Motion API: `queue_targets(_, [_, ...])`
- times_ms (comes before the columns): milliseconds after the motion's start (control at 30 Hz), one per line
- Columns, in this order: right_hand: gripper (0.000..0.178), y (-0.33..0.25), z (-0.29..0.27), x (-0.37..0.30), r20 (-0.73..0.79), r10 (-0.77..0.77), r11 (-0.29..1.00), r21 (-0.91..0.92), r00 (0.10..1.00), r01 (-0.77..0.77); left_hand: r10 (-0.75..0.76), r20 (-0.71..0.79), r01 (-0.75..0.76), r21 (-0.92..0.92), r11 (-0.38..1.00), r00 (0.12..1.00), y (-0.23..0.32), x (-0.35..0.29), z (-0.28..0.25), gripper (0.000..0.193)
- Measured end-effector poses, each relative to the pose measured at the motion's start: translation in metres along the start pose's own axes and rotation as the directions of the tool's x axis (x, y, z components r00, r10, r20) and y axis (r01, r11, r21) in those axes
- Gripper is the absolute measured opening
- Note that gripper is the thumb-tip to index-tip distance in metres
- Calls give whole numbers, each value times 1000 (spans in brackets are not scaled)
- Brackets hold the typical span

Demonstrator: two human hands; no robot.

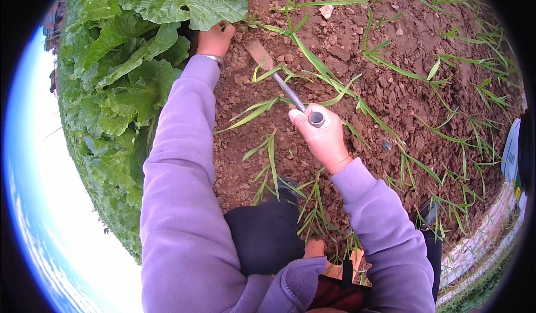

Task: The person uses a hand hoe to loosen soil and remove weeds from a garden bed. They pull up the weeds by hand and place them into a nearby white bucket, repeating this process along the row.

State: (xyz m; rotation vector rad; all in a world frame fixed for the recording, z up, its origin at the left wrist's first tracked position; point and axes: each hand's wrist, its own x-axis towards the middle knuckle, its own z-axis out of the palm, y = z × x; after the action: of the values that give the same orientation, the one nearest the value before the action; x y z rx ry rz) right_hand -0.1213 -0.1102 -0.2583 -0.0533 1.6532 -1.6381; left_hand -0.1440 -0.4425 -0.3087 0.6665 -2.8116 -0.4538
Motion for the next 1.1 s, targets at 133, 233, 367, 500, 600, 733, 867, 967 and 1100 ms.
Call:
queue_targets(133, [36,7,-3,-12,6,8,1000,3,1000,-8,-94,-40,89,-116,989,995,-9,-14,-10,37])
queue_targets(233, [36,9,2,-5,5,-14,1000,-17,1000,14,3,28,-7,153,988,1000,5,-1,6,30])
queue_targets(367, [36,2,14,8,18,-159,948,-277,987,158,-200,292,100,323,941,935,33,16,31,25])
queue_targets(500, [36,-10,11,20,32,-105,973,-202,994,109,-184,190,101,380,919,964,49,21,39,23])
queue_targets(600, [32,-16,0,24,129,279,774,556,951,-303,-273,96,244,238,940,957,51,24,38,22])
queue_targets(733, [32,-17,2,17,103,202,930,290,974,-224,-125,365,-76,488,869,923,38,31,28,26])
queue_targets(867, [32,-14,3,6,64,102,966,231,993,-114,-176,504,-94,465,880,845,15,30,22,30])
queue_targets(967, [33,-11,0,-2,17,119,984,135,993,-120,-190,418,92,245,965,888,-8,23,15,37])
queue_targets(1100, [36,-5,6,-7,-57,-12,1000,-16,998,11,-219,311,138,262,955,925,-14,18,14,44])
